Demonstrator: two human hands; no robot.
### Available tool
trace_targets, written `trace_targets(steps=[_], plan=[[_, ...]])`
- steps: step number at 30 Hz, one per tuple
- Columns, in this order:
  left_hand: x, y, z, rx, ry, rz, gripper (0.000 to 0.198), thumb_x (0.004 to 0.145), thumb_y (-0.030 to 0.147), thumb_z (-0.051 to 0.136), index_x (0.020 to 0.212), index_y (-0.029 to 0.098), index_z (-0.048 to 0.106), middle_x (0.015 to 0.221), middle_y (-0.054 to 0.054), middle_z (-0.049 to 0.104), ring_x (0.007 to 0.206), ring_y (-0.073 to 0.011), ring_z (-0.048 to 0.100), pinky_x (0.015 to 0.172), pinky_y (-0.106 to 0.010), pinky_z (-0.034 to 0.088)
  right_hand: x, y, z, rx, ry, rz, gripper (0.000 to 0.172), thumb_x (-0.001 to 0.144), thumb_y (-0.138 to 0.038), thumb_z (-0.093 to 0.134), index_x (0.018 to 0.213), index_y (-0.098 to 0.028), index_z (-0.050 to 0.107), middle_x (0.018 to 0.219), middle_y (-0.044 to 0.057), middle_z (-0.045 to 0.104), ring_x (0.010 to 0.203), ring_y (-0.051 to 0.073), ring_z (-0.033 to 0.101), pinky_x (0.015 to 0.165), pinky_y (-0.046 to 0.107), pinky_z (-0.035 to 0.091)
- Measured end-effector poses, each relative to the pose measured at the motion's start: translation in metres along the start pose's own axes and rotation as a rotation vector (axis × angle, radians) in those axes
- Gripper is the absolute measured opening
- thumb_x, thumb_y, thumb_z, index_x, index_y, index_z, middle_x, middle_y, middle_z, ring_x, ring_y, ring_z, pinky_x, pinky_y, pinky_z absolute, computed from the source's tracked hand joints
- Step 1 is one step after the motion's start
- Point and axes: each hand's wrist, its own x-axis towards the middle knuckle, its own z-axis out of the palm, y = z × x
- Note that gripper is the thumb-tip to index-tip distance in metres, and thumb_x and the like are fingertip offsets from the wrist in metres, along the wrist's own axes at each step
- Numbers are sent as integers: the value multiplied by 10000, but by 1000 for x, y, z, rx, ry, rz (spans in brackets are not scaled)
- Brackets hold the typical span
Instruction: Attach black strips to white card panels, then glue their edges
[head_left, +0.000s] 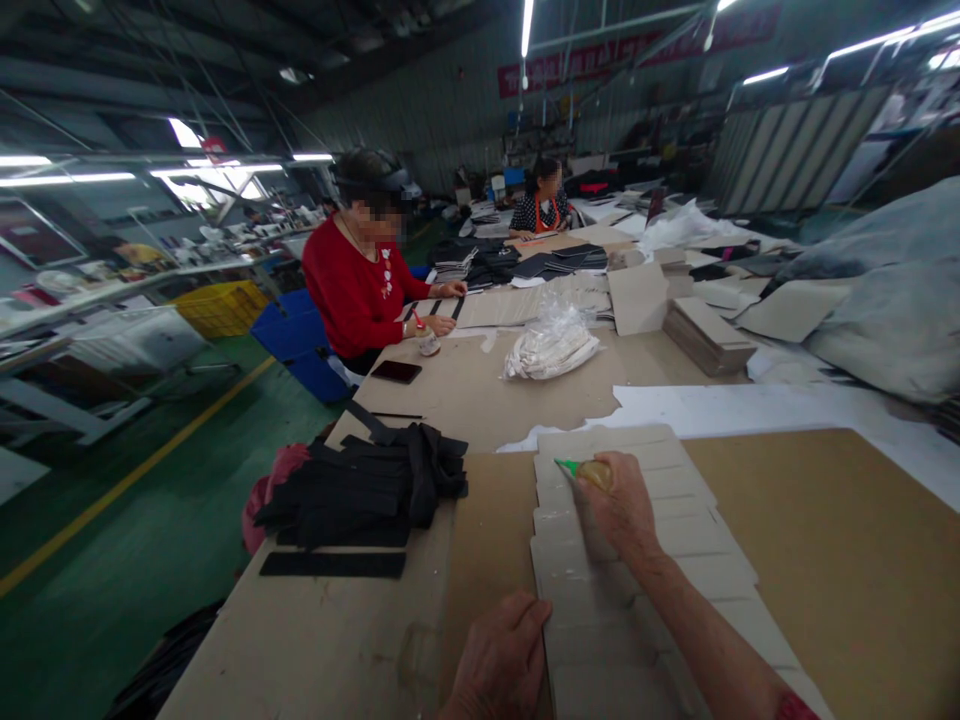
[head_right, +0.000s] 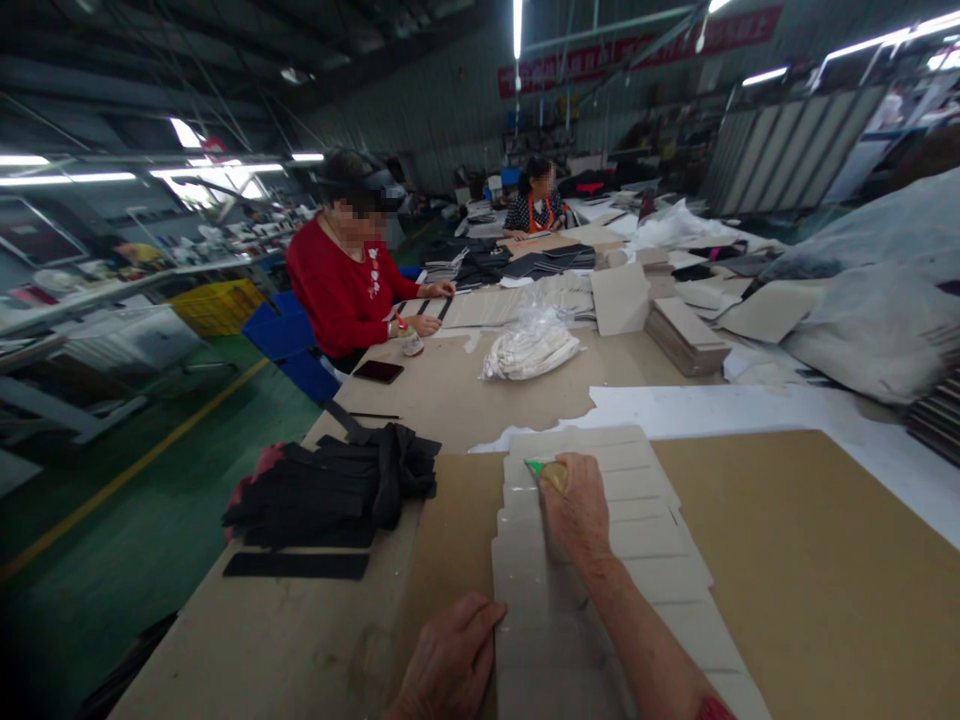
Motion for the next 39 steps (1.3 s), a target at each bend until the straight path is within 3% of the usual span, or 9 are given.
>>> trace_targets(steps=[8,14,21,30,39], plan=[[-1,-1,0,19,-25,-17,358,884,132,478,1194,274,586,1081,-33,680,925,-213,676,820,-369,604,-8,-17,15,40,-28,8,259,784,-318,560,1027,-230,546,1016,74,545,998,277,516,912,445,450],[-1,0,0,8,-35,-5,329,889,130,472,1169,263,583,1032,-23,671,902,-191,666,814,-331,595,-9,-14,13,85,1,65,276,765,-341,587,1017,-231,564,1009,67,558,976,267,541,895,426,459],[-1,-1,1,13,-15,-7,346,885,124,469,1181,271,570,1035,-24,666,900,-199,662,811,-348,597,16,0,20,101,119,167,391,759,-469,613,1044,-210,547,1018,78,558,938,262,539,851,409,462],[0,-4,2,24,6,29,340,882,151,483,1190,261,575,1015,-36,678,881,-200,678,785,-334,609,30,-3,37,44,90,107,309,765,-375,573,1026,-213,540,999,84,525,969,279,496,920,439,437],[-2,-8,6,57,40,45,365,862,146,515,1200,268,574,1046,-34,692,901,-189,690,791,-308,608,30,-2,34,6,55,72,274,772,-323,568,1025,-217,548,996,75,519,988,276,487,925,433,432]])
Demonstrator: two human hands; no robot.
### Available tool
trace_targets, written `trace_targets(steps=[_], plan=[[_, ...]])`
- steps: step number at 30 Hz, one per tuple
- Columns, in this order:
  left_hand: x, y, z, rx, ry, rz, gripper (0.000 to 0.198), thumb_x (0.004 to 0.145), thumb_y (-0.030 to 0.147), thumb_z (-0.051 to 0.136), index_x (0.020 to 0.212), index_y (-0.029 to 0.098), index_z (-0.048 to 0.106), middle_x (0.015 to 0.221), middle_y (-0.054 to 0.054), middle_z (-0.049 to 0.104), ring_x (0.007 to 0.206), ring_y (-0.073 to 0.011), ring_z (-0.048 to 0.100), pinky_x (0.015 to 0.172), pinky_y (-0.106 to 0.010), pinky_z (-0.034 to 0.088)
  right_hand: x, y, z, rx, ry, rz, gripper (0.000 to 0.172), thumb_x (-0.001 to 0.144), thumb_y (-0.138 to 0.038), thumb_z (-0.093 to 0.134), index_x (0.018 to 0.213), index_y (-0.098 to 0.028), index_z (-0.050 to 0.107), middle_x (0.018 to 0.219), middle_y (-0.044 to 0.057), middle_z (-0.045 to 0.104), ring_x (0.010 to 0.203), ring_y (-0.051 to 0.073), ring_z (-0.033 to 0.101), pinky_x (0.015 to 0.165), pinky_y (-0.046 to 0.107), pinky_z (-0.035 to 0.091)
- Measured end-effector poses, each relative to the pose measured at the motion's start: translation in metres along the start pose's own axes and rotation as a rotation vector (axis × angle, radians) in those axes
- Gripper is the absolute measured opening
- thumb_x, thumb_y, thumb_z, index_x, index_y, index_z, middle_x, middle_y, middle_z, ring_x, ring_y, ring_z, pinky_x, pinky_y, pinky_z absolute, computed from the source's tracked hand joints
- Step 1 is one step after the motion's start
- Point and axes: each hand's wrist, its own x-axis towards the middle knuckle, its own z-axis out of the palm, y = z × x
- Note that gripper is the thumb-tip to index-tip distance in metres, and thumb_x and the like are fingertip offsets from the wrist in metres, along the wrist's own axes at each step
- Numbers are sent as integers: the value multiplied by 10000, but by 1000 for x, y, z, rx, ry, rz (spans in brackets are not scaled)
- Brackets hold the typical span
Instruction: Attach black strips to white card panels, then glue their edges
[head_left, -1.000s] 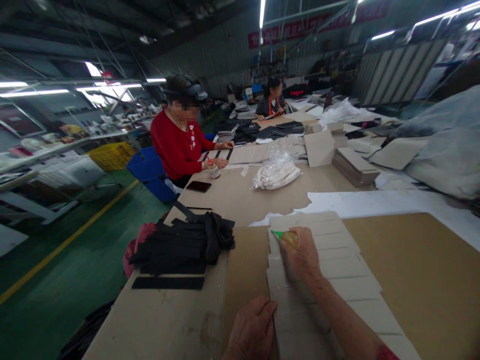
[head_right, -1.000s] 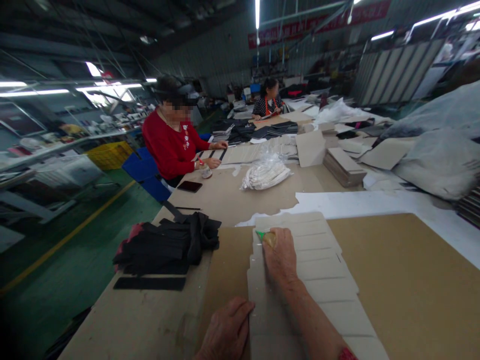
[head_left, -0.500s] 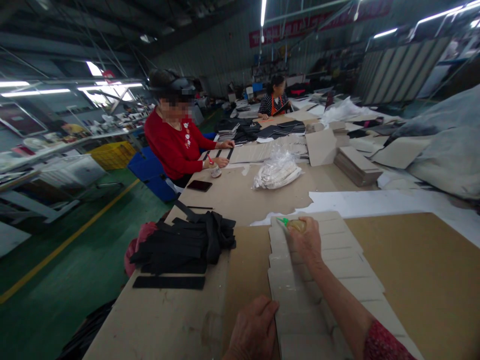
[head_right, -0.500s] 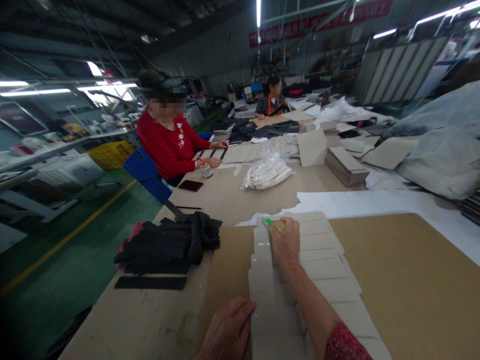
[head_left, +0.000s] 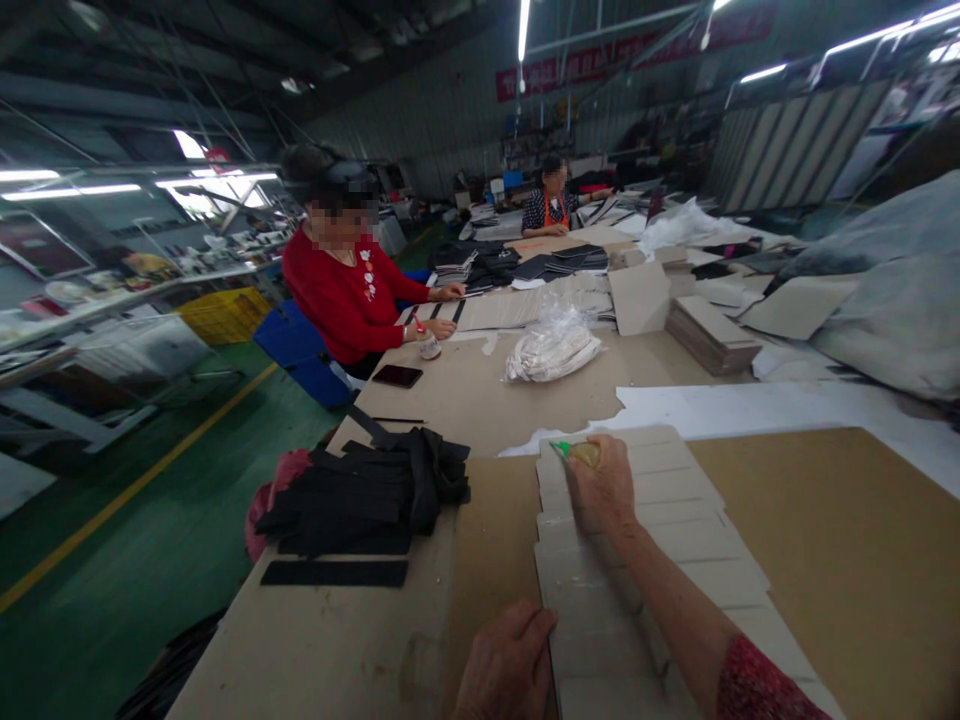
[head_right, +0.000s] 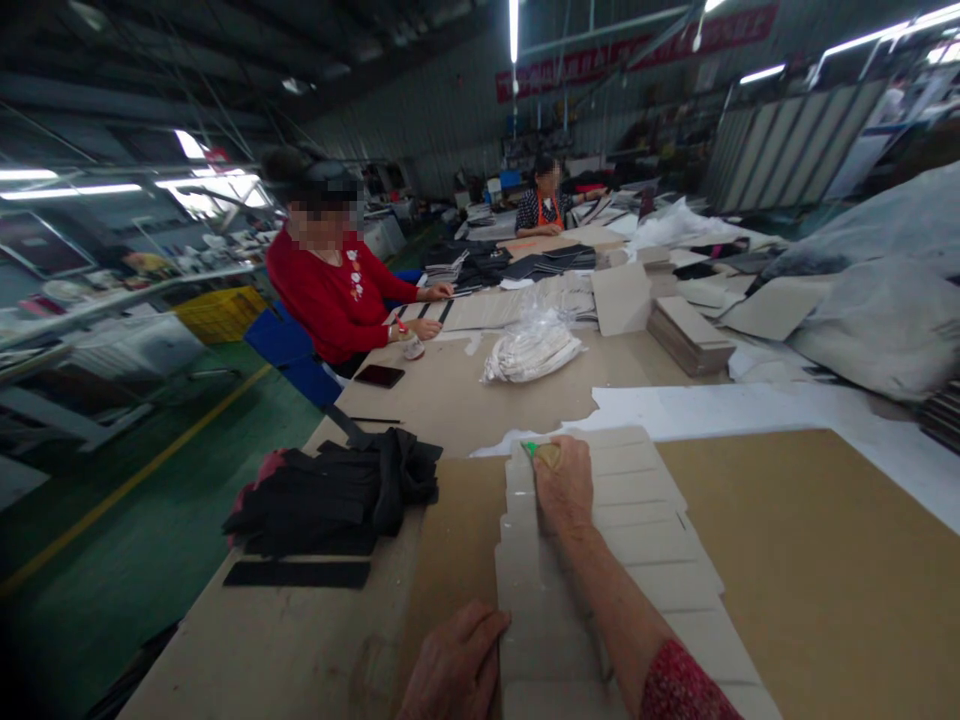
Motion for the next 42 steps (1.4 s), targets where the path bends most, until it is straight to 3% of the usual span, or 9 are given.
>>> trace_targets(steps=[4,11,16,23,30,37,42], plan=[[0,-2,1,23,11,23,359,847,147,523,1183,261,583,1014,-31,694,868,-184,692,762,-296,614,0,1,-2,-4,-26,-23,257,768,-331,569,1002,-224,555,991,63,530,967,260,504,905,400,441],[-2,-6,3,53,52,56,389,826,157,548,1199,261,585,1083,-46,709,954,-185,705,818,-276,608,3,12,-19,-60,39,15,313,777,-368,550,1046,-208,554,999,89,505,994,298,472,926,461,426],[1,-7,4,72,59,92,366,820,144,525,1163,249,598,1014,-36,722,864,-164,717,749,-240,614,3,11,-17,-50,5,-8,272,763,-347,557,1008,-229,557,985,72,526,965,282,502,903,434,449],[0,-12,7,88,50,112,383,828,164,534,1198,249,581,1018,-35,717,860,-158,713,760,-230,609,4,16,-24,-51,19,2,283,766,-329,550,1030,-229,542,1013,80,519,998,289,496,935,468,445],[-5,-18,12,117,45,113,418,819,148,530,1218,259,579,1070,-43,718,916,-162,714,784,-218,602,2,9,-16,-18,-17,-39,274,768,-311,568,1029,-229,548,1021,71,543,983,269,523,912,430,469],[-4,-17,13,110,35,100,422,840,142,506,1238,265,571,1078,-47,715,921,-159,714,793,-219,600,8,23,-35,-66,64,23,285,790,-357,549,1040,-221,546,1002,84,513,986,293,493,919,471,442],[-4,-17,13,97,33,113,393,840,137,509,1209,251,580,1037,-37,714,879,-149,713,769,-213,603,8,27,-36,-64,30,-2,275,791,-361,549,1030,-223,547,1006,76,521,980,279,510,914,434,444]])
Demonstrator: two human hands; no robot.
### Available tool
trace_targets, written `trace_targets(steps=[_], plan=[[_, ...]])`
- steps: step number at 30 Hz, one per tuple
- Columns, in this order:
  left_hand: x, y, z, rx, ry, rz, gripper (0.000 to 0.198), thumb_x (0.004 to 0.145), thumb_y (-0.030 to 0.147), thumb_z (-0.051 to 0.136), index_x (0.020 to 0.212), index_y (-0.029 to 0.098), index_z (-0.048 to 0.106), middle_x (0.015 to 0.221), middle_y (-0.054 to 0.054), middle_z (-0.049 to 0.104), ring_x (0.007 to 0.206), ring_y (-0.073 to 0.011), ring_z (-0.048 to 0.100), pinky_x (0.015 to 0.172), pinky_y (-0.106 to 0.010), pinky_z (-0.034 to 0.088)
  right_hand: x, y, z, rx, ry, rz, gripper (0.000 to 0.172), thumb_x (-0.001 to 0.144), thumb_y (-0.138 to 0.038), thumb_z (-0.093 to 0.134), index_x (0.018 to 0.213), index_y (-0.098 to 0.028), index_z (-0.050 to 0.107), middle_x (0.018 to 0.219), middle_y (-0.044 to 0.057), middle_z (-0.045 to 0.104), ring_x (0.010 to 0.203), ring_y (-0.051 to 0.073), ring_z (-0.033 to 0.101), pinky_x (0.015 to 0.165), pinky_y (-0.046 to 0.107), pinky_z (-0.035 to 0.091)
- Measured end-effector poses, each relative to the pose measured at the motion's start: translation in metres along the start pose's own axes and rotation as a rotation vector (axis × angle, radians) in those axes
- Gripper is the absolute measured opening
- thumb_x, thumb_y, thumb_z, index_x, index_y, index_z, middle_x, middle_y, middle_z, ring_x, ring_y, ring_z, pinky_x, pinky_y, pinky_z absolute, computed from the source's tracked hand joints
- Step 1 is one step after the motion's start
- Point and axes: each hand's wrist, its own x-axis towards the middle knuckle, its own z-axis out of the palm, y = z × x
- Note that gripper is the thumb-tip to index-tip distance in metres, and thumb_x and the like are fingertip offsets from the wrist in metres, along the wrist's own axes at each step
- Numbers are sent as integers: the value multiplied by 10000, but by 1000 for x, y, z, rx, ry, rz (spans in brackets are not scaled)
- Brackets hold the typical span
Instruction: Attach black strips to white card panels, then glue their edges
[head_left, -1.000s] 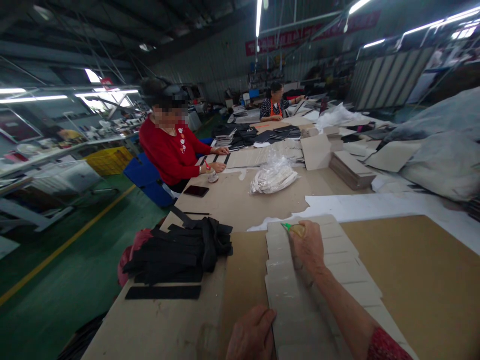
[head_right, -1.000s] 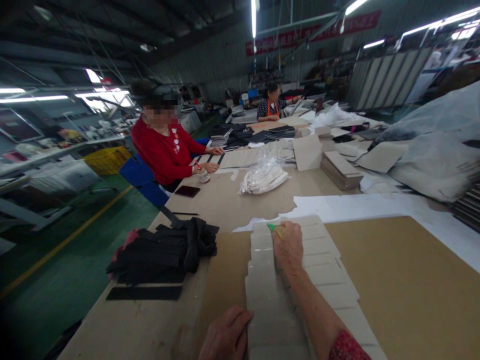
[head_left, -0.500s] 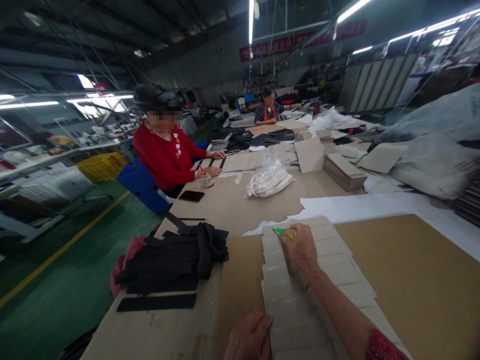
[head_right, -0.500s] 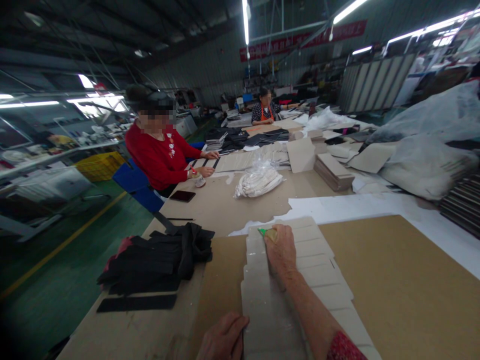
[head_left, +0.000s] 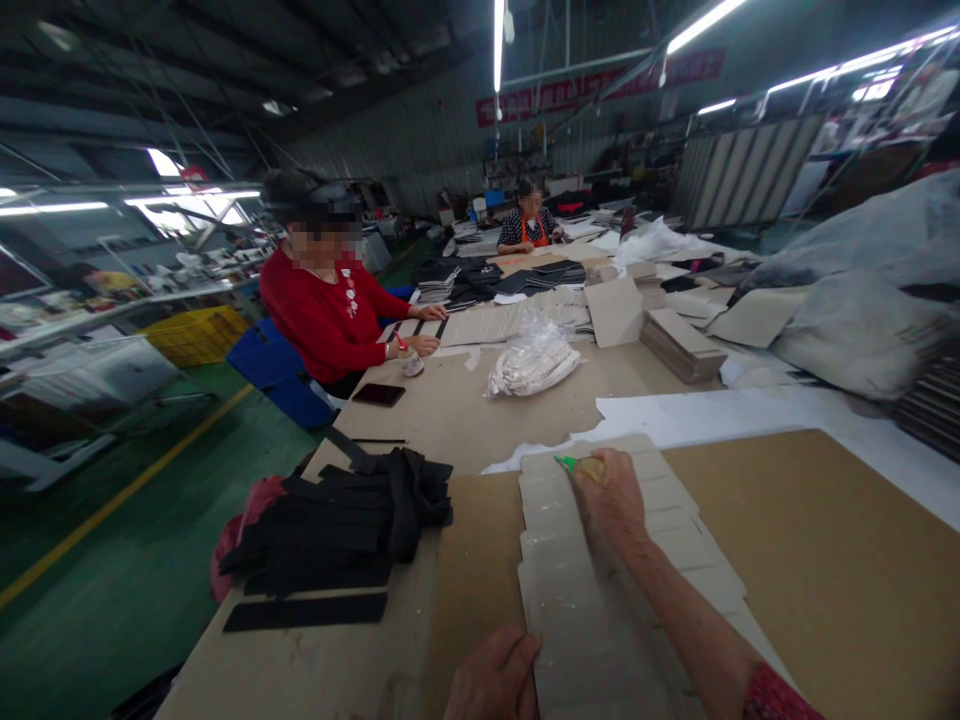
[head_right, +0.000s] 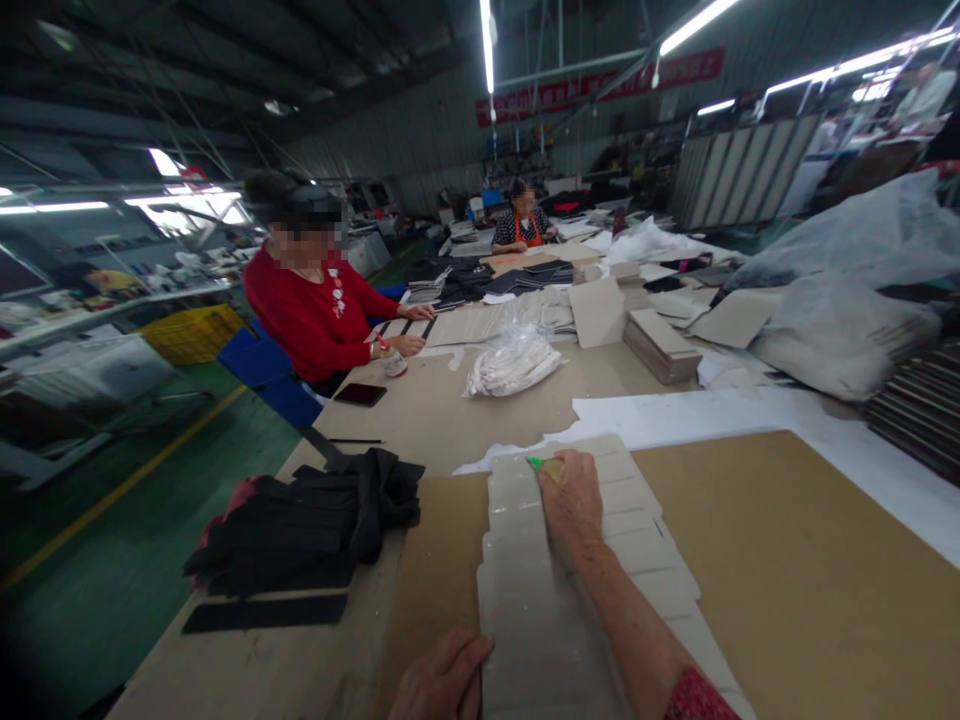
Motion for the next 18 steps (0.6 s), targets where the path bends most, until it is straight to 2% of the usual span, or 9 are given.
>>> trace_targets(steps=[4,10,18], plan=[[0,-1,-1,2,8,3,388,860,148,509,1228,253,572,1078,-46,708,924,-159,713,792,-228,606,1,3,-1,-18,15,8,273,797,-366,551,1028,-221,547,992,78,519,972,285,503,899,435,437],[0,-1,0,-1,14,8,392,854,142,507,1225,251,571,1036,-38,712,889,-149,714,776,-218,606,6,10,-6,-41,21,-15,263,784,-350,549,1013,-220,541,987,81,527,978,281,488,921,428,424],[-4,0,0,16,33,-44,438,826,126,513,1225,293,581,1112,-23,712,961,-167,715,809,-247,609,13,20,-15,-77,48,-9,297,781,-364,551,1034,-208,543,994,91,522,979,286,501,905,432,438]])
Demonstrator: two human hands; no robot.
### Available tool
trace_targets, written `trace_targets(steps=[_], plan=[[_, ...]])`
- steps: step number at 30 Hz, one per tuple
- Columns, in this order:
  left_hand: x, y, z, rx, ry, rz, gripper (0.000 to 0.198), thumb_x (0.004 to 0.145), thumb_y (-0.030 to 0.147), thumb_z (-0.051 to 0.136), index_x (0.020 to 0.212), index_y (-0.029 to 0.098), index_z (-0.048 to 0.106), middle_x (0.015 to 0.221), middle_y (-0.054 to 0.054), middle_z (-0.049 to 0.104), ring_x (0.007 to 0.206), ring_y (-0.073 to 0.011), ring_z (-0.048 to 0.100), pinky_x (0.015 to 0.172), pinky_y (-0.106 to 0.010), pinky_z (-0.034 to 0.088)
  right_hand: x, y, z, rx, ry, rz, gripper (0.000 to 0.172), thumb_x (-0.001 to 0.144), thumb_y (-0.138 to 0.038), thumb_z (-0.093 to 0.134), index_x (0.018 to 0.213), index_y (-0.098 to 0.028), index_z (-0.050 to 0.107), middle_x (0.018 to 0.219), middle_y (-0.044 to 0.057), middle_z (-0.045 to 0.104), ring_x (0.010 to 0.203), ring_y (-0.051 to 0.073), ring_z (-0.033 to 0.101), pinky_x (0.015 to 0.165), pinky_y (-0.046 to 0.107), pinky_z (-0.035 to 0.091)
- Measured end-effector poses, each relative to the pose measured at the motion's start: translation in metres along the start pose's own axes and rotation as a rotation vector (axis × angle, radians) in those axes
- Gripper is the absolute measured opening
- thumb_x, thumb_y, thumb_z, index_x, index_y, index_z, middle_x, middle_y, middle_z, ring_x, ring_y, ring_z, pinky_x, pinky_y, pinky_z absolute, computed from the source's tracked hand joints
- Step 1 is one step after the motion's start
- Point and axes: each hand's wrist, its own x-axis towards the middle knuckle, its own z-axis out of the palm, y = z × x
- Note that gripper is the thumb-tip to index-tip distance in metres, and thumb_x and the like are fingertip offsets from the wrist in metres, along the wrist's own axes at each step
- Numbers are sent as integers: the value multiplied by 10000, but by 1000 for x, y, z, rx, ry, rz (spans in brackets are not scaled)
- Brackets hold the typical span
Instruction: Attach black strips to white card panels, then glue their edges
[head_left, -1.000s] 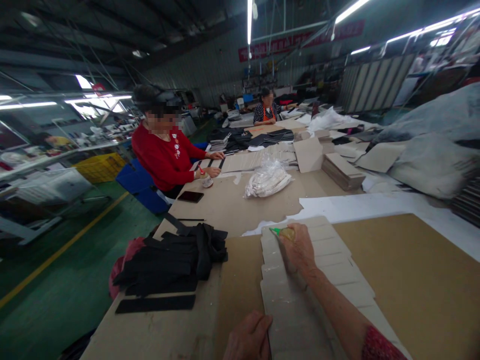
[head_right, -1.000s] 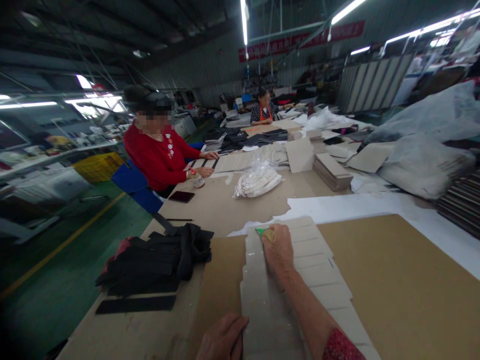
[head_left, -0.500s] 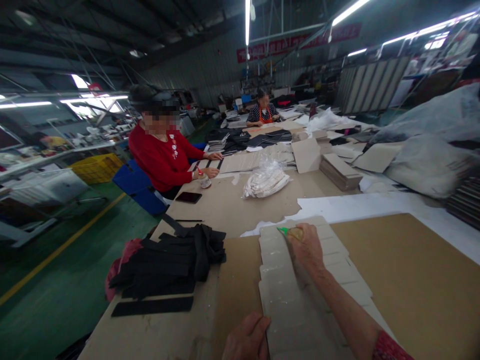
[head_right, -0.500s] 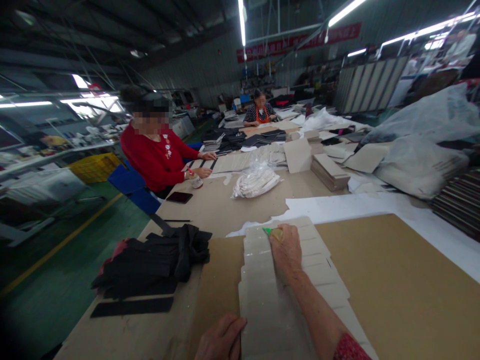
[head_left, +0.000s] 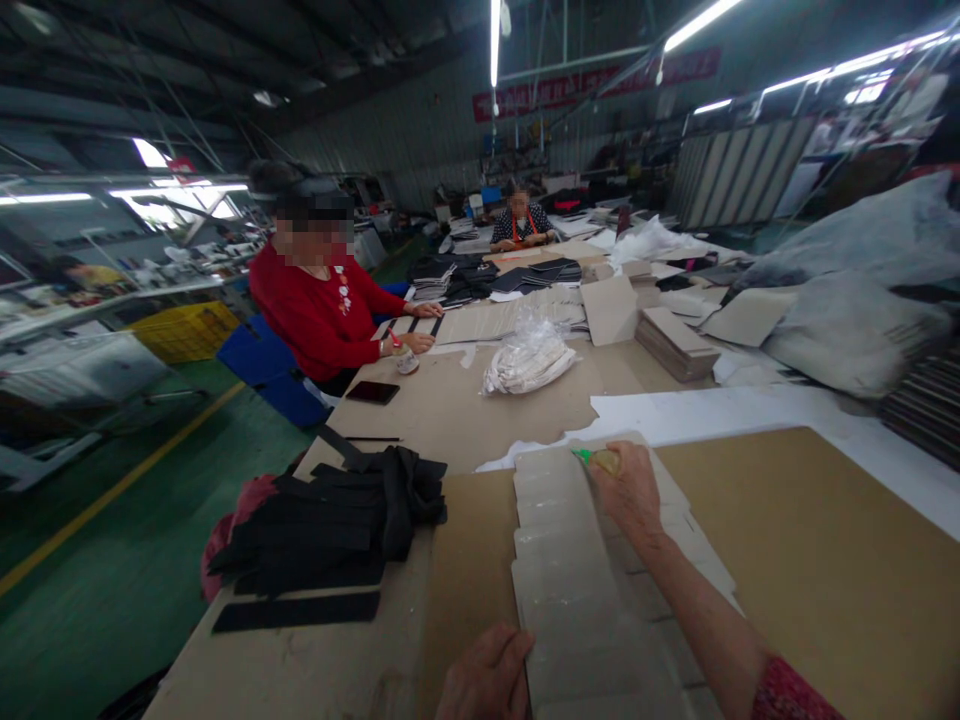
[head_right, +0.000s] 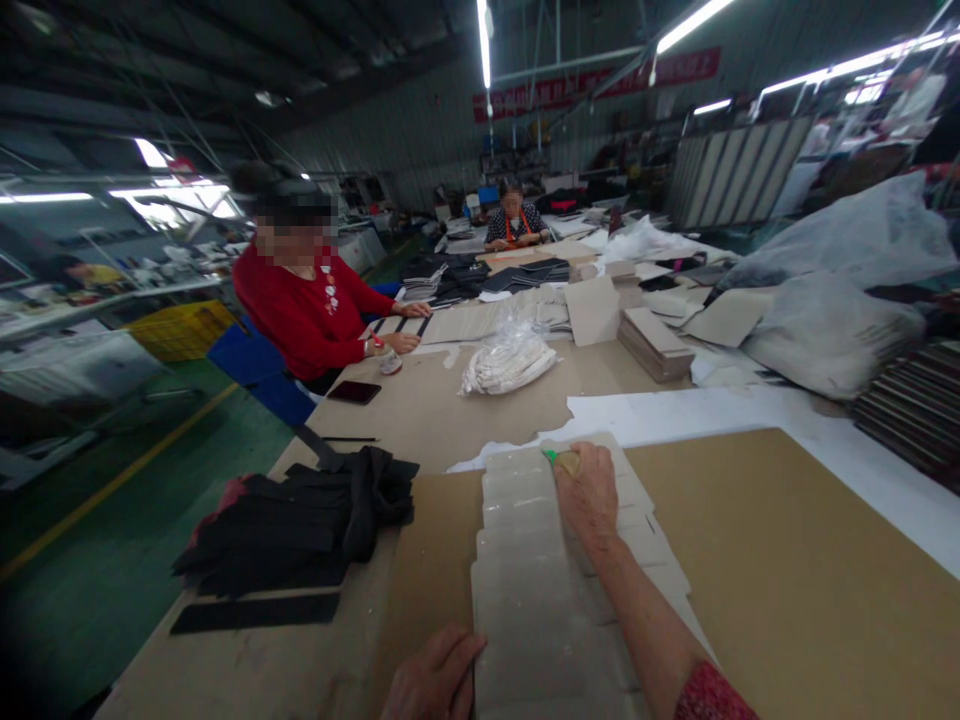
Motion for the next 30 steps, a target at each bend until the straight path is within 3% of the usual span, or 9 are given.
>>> trace_targets(steps=[5,14,19,30], plan=[[7,2,-8,3,61,59,372,844,140,476,1165,271,610,993,-11,732,842,-135,725,734,-194,601,2,6,-1,-19,5,-4,308,793,-387,545,1042,-207,552,1001,94,531,985,278,499,924,431,440],[12,5,-11,70,146,93,349,866,143,414,1123,260,620,968,-16,739,823,-139,732,707,-199,605,9,22,-14,-73,52,23,331,814,-427,532,1053,-198,549,1018,111,522,1012,292,469,944,453,420],[16,5,-13,58,138,115,353,877,132,381,1114,248,615,917,-12,729,745,-126,724,652,-188,603,8,22,-10,-70,23,-1,312,794,-395,547,1045,-209,547,1012,97,538,981,273,488,925,419,431],[9,-3,-6,138,135,131,339,921,182,384,1150,264,620,990,-18,751,845,-120,742,713,-165,600,16,44,-32,-143,72,50,356,797,-422,528,1058,-181,562,989,121,518,964,305,483,889,463,445]])
